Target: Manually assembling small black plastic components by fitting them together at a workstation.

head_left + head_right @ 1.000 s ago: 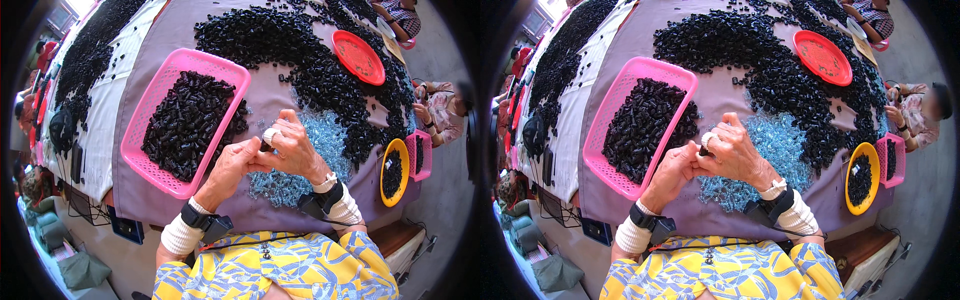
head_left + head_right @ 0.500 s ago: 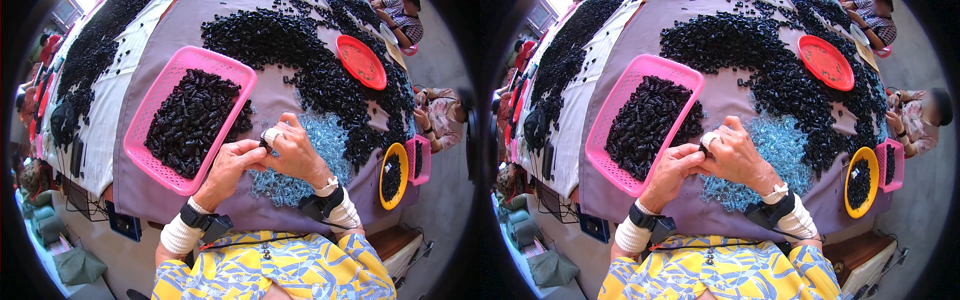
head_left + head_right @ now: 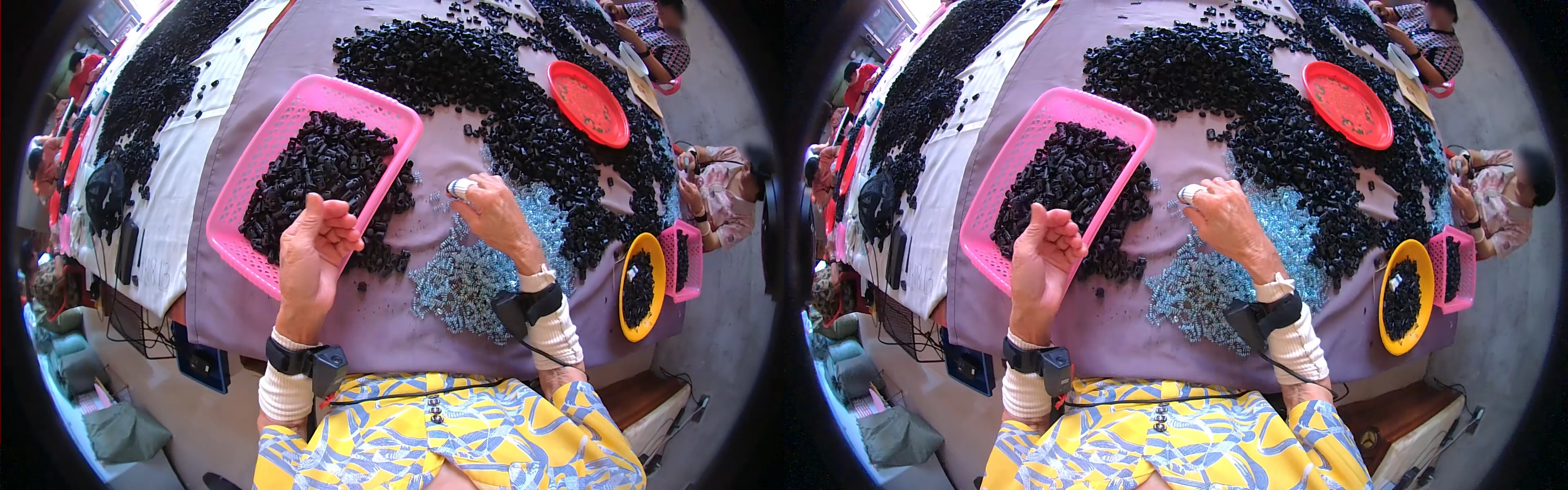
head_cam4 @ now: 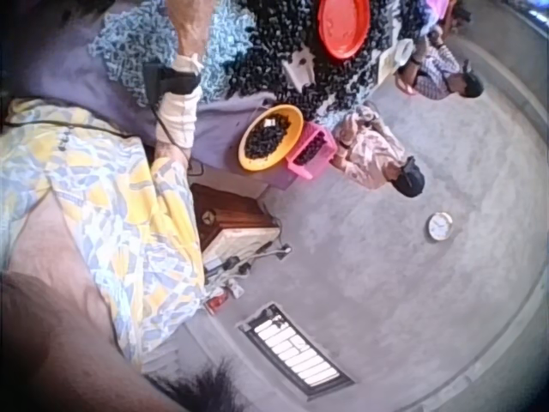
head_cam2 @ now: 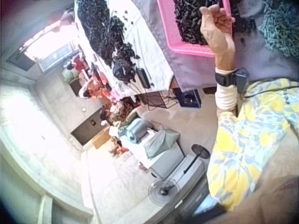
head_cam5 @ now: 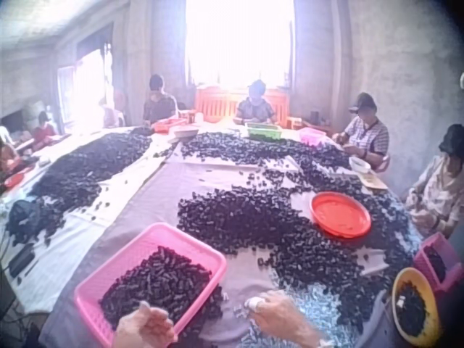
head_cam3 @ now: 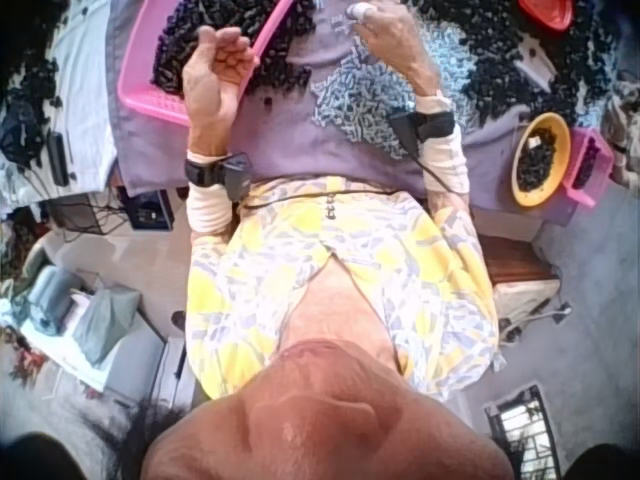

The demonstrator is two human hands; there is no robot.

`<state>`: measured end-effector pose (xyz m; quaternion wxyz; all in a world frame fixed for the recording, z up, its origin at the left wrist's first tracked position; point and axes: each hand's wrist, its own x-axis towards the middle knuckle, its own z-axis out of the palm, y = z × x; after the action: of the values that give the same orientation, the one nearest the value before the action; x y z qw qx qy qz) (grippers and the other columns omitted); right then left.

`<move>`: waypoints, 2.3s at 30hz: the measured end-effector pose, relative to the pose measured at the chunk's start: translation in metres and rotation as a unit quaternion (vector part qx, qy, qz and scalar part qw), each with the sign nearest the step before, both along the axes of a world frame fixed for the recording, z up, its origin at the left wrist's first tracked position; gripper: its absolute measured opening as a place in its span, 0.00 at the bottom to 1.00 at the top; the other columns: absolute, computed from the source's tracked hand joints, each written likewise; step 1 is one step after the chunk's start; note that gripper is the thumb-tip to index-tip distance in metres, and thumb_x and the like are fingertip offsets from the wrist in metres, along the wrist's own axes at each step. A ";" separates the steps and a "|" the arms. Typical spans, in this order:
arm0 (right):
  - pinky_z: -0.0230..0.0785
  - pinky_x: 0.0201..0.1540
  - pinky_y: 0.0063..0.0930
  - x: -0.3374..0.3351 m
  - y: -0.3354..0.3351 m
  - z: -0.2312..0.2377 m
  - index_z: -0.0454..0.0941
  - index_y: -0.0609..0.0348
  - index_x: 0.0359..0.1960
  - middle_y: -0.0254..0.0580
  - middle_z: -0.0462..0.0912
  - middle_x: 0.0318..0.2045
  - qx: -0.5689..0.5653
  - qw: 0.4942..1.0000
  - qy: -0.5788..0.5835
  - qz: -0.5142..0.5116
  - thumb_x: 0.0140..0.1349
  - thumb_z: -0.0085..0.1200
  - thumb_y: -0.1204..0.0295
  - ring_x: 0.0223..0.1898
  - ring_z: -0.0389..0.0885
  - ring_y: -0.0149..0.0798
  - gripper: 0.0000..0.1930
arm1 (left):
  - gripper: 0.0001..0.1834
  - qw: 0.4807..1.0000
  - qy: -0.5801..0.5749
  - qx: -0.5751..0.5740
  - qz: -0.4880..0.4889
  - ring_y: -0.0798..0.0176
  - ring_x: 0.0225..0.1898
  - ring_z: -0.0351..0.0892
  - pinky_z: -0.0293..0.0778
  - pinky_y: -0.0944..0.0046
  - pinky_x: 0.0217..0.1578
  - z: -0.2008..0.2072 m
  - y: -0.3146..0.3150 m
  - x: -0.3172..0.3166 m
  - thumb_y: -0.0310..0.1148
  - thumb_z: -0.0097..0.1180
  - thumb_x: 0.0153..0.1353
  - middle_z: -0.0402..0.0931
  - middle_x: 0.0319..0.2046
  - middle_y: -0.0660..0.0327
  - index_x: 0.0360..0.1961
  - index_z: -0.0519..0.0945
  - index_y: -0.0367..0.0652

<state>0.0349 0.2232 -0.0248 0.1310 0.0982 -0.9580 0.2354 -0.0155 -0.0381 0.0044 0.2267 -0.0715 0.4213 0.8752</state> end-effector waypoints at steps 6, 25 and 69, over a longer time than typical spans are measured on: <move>0.63 0.41 0.38 -0.027 -0.010 -0.015 0.78 0.55 0.31 0.41 0.76 0.28 0.047 0.999 0.022 -0.009 0.53 0.52 0.73 0.37 0.75 0.44 0.05 | 0.14 0.995 0.052 -0.042 -0.070 0.66 0.28 0.78 0.77 0.65 0.33 0.011 0.008 0.008 0.38 0.47 0.67 0.78 0.28 0.59 0.36 0.77 0.37; 0.65 0.41 0.38 -0.036 -0.003 -0.020 0.77 0.56 0.33 0.42 0.75 0.30 0.072 0.997 -0.012 0.020 0.49 0.53 0.77 0.38 0.73 0.46 0.08 | 0.11 0.993 0.055 -0.043 -0.097 0.68 0.30 0.79 0.78 0.67 0.35 0.001 0.009 0.005 0.33 0.52 0.64 0.79 0.29 0.59 0.38 0.79 0.35; 0.61 0.42 0.36 0.005 -0.041 -0.011 0.74 0.57 0.26 0.39 0.75 0.27 -0.016 0.993 0.018 0.118 0.43 0.60 0.72 0.35 0.73 0.42 0.09 | 0.10 0.951 0.161 -0.211 -0.155 0.73 0.40 0.76 0.71 0.75 0.43 0.006 0.020 0.020 0.27 0.54 0.62 0.79 0.37 0.62 0.43 0.78 0.33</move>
<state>0.0403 0.1824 -0.0361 0.1207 0.2124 -0.9335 0.2625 0.0044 -0.0178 0.0105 0.2684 0.0907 0.6333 0.7202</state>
